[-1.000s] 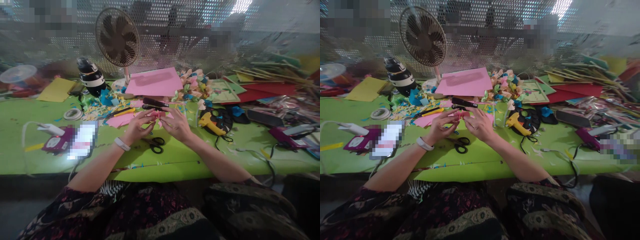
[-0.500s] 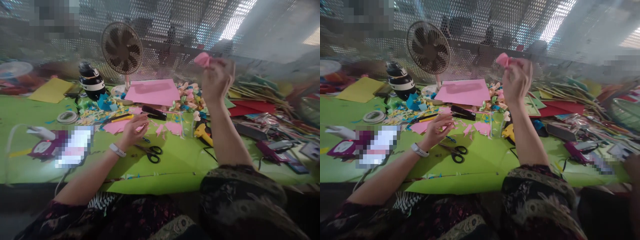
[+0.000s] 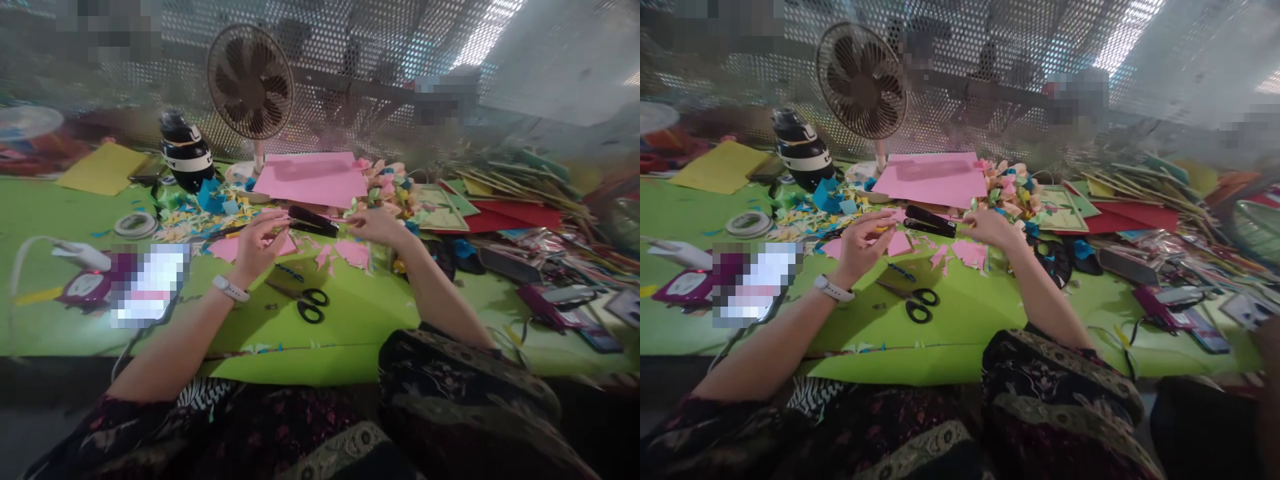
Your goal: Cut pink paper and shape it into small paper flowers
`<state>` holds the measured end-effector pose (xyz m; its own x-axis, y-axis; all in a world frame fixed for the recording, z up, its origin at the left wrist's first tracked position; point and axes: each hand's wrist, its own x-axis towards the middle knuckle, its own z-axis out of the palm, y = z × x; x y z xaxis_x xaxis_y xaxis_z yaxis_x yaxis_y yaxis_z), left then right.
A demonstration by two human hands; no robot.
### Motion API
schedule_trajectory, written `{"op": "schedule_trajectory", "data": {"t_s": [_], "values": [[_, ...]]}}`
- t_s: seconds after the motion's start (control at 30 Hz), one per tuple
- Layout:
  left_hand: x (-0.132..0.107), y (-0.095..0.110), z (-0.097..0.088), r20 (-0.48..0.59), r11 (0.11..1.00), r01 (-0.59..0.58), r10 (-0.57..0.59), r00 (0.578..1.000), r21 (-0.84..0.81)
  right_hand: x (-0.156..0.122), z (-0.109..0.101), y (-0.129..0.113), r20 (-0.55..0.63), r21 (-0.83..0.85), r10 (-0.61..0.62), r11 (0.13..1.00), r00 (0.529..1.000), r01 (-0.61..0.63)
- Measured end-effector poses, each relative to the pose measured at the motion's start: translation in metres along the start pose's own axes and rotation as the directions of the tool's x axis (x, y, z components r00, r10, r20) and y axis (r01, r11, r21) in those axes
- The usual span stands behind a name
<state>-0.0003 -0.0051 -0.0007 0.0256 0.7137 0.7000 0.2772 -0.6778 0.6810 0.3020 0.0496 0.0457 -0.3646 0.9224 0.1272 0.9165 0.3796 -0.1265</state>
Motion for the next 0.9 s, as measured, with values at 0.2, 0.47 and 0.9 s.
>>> {"op": "schedule_trajectory", "data": {"t_s": [0.2,0.47,0.9], "values": [[0.019,-0.01,-0.012,-0.209,0.995,0.036,-0.055,0.976,-0.095,-0.033,0.009,-0.034,0.143,-0.025,-0.154,0.987,0.978,0.159],[0.032,-0.041,-0.028,-0.309,0.958,0.175,-0.241,0.92,-0.228,0.008,0.036,-0.116,0.113,-0.073,-0.418,0.901,0.902,0.427],[0.042,-0.047,-0.042,-0.35,0.943,0.188,-0.279,0.894,-0.273,0.032,0.057,-0.132,0.007,-0.102,-0.458,0.884,0.889,0.456]]}}
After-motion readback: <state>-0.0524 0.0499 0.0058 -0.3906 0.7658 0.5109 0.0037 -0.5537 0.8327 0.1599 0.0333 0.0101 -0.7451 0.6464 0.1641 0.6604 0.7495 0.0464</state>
